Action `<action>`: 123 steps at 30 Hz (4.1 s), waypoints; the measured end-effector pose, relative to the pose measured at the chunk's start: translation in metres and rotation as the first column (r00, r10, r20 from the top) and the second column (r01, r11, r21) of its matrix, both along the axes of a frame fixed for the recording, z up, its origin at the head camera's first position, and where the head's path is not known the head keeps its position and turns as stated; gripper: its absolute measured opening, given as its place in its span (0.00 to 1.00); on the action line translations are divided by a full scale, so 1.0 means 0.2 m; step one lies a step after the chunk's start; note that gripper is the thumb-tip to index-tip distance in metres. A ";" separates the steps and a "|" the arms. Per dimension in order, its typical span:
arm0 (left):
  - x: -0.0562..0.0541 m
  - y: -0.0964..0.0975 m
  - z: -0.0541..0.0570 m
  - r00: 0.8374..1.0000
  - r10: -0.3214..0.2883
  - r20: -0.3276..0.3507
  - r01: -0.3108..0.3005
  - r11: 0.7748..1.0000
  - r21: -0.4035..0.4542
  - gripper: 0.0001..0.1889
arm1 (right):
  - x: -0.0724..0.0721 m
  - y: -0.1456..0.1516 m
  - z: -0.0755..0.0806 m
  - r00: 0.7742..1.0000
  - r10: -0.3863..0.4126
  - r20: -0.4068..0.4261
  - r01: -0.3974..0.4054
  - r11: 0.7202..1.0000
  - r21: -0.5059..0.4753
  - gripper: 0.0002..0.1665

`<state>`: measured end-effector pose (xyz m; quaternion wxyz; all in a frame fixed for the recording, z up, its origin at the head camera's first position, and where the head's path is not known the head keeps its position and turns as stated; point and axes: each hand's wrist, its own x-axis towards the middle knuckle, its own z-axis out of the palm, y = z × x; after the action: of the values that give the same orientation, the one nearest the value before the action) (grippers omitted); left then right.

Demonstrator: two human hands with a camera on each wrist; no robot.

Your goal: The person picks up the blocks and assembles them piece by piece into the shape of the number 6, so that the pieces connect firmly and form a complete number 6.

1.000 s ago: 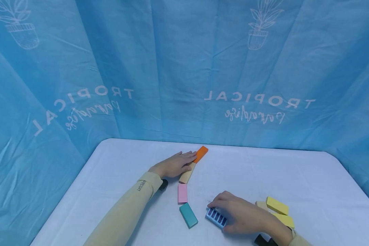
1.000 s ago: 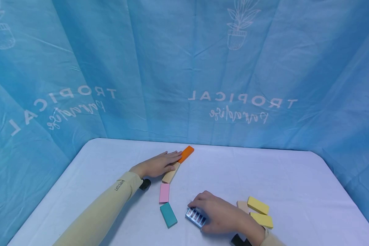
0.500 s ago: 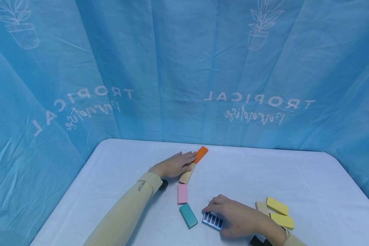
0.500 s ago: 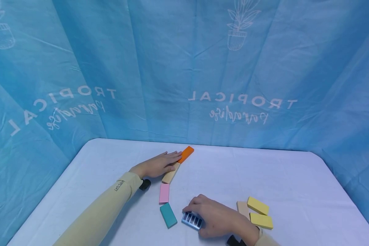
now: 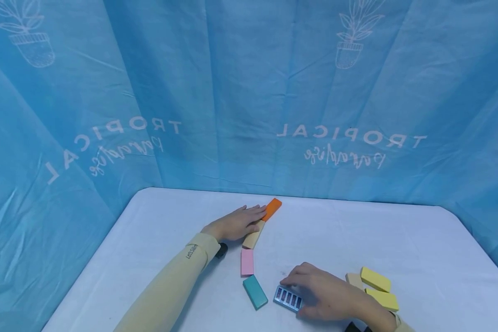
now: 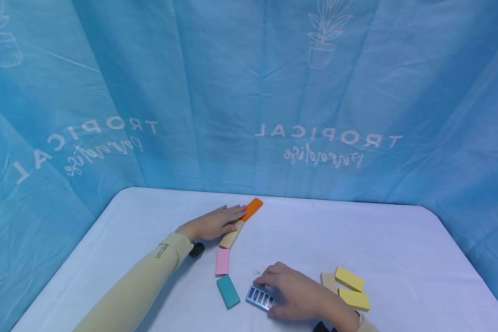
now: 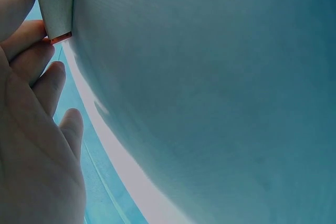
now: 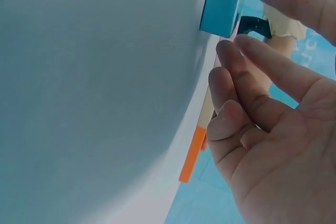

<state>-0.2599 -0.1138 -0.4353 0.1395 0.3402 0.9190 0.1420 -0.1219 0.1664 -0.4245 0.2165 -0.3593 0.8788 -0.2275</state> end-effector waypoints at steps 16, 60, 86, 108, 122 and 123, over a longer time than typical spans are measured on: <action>0.01 -0.01 0.00 1.000 -0.015 -0.013 0.016 1.000 0.022 0.31 | 0.00 0.02 0.00 1.000 0.016 0.005 -0.016 0.999 -0.028 0.24; 0.00 0.00 0.01 1.000 -0.021 0.013 0.020 1.000 0.018 0.31 | 0.00 -0.02 0.01 0.999 0.050 0.012 -0.050 0.999 0.005 0.21; 0.01 0.00 0.02 1.000 -0.015 0.010 0.015 1.000 0.022 0.31 | 0.01 -0.01 -0.01 0.999 -0.007 0.032 0.007 1.000 -0.002 0.22; 0.01 0.00 0.00 1.000 0.001 -0.006 -0.001 1.000 -0.001 0.31 | 0.02 0.19 0.07 0.983 -0.182 -0.013 0.180 0.979 -0.097 0.23; 0.02 0.00 0.01 1.000 -0.004 -0.004 0.004 1.000 0.009 0.31 | 0.05 0.41 0.06 0.913 -0.352 -0.205 0.301 0.923 -0.240 0.22; 0.02 0.00 0.01 1.000 -0.005 -0.004 0.005 1.000 0.010 0.31 | 0.05 0.42 0.06 0.907 -0.367 -0.209 0.315 0.918 -0.242 0.22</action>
<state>-0.2562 -0.1136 -0.4338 0.1360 0.3435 0.9178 0.1456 -0.1115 0.2509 -0.4120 0.0229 -0.2453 0.9205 -0.3033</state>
